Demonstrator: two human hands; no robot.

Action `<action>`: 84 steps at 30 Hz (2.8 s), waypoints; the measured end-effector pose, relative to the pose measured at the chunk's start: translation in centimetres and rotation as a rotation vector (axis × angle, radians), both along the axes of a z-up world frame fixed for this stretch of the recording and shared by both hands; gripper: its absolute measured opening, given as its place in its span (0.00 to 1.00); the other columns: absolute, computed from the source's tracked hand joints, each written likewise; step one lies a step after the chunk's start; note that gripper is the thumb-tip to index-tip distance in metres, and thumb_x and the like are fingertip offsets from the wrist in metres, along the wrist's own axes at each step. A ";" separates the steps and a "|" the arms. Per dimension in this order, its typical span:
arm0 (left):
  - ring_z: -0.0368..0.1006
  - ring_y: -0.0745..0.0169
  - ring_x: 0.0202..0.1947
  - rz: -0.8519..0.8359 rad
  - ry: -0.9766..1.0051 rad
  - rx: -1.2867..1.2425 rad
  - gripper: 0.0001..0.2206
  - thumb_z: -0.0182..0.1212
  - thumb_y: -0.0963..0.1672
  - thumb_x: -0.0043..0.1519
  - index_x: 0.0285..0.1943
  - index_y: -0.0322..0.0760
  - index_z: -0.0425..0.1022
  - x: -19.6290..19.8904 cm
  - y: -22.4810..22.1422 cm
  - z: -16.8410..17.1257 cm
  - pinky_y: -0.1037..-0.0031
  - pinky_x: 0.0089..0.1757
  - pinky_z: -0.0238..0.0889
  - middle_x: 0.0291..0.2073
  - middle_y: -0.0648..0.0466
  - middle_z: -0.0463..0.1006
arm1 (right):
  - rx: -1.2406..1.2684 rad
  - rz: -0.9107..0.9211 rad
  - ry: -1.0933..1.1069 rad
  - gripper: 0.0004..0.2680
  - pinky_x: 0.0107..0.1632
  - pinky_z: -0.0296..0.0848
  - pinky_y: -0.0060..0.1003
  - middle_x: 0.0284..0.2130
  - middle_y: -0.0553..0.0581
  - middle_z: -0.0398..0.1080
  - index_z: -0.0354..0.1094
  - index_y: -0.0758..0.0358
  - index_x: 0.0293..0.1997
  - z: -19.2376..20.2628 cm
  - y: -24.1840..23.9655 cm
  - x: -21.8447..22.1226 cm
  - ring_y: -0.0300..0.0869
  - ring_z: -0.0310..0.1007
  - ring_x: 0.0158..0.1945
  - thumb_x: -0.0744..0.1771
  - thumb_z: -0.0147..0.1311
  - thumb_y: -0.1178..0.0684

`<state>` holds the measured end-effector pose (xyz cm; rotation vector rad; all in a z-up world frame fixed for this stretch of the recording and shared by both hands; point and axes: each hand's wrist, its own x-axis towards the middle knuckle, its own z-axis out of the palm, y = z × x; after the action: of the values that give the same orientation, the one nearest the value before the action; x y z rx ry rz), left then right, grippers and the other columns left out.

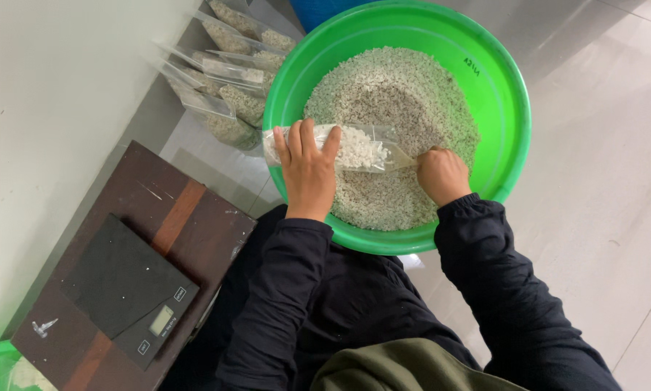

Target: The person scoops grains from a large basin into small plastic bags, weighs each bag on a digital scale, and seals the bags.

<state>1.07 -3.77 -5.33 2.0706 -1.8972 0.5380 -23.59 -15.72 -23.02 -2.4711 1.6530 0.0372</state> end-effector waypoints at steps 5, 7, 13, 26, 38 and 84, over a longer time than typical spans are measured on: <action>0.58 0.45 0.62 0.020 0.006 -0.014 0.15 0.56 0.35 0.61 0.52 0.47 0.72 -0.1 0.3 0.0 0.43 0.65 0.31 0.54 0.42 0.67 | 0.009 0.023 -0.038 0.07 0.43 0.79 0.46 0.35 0.52 0.73 0.76 0.49 0.33 1.4 0.4 -0.2 0.49 0.74 0.43 0.64 0.49 0.48; 0.57 0.45 0.63 0.016 -0.001 -0.020 0.15 0.56 0.35 0.61 0.52 0.47 0.72 0.0 0.2 0.0 0.43 0.65 0.31 0.54 0.42 0.67 | 0.020 0.032 -0.057 0.07 0.43 0.79 0.47 0.35 0.54 0.73 0.77 0.51 0.34 2.1 0.2 0.1 0.51 0.75 0.43 0.64 0.49 0.50; 0.57 0.44 0.62 0.049 0.021 -0.031 0.17 0.53 0.34 0.62 0.54 0.47 0.71 0.1 0.6 0.1 0.41 0.64 0.31 0.54 0.42 0.66 | 0.011 0.047 -0.076 0.07 0.41 0.79 0.48 0.33 0.56 0.72 0.76 0.54 0.31 2.8 0.7 0.1 0.52 0.74 0.41 0.63 0.49 0.51; 0.57 0.48 0.62 0.078 0.480 -0.054 0.34 0.68 0.38 0.45 0.63 0.59 0.68 1.8 1.6 1.4 0.33 0.62 0.34 0.57 0.55 0.62 | 0.004 0.081 -0.222 0.17 0.45 0.74 0.54 0.40 0.63 0.71 0.73 0.60 0.51 7.4 1.2 0.9 0.59 0.71 0.47 0.61 0.60 0.44; 0.65 0.49 0.59 -0.106 1.713 -0.221 0.28 0.69 0.43 0.57 0.67 0.43 0.65 -1.5 2.1 3.5 0.52 0.59 0.55 0.58 0.46 0.70 | 0.505 0.256 -1.075 0.30 0.54 0.67 0.66 0.57 0.77 0.60 0.47 0.73 0.69 19.8 6.5 7.0 0.70 0.59 0.62 0.62 0.63 0.60; 0.62 0.55 0.63 0.262 1.250 -0.648 0.34 0.78 0.44 0.52 0.68 0.34 0.64 20.3 33.8 6.2 0.64 0.59 0.60 0.60 0.45 0.72 | 1.040 1.009 -1.245 0.28 0.63 0.64 0.48 0.60 0.67 0.61 0.53 0.72 0.66 22.0 26.5 39.6 0.52 0.58 0.66 0.61 0.68 0.65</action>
<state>21.38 29.98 0.85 1.5416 -0.6158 -0.1308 16.00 10.82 -1.06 -1.5254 -0.1943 -0.3352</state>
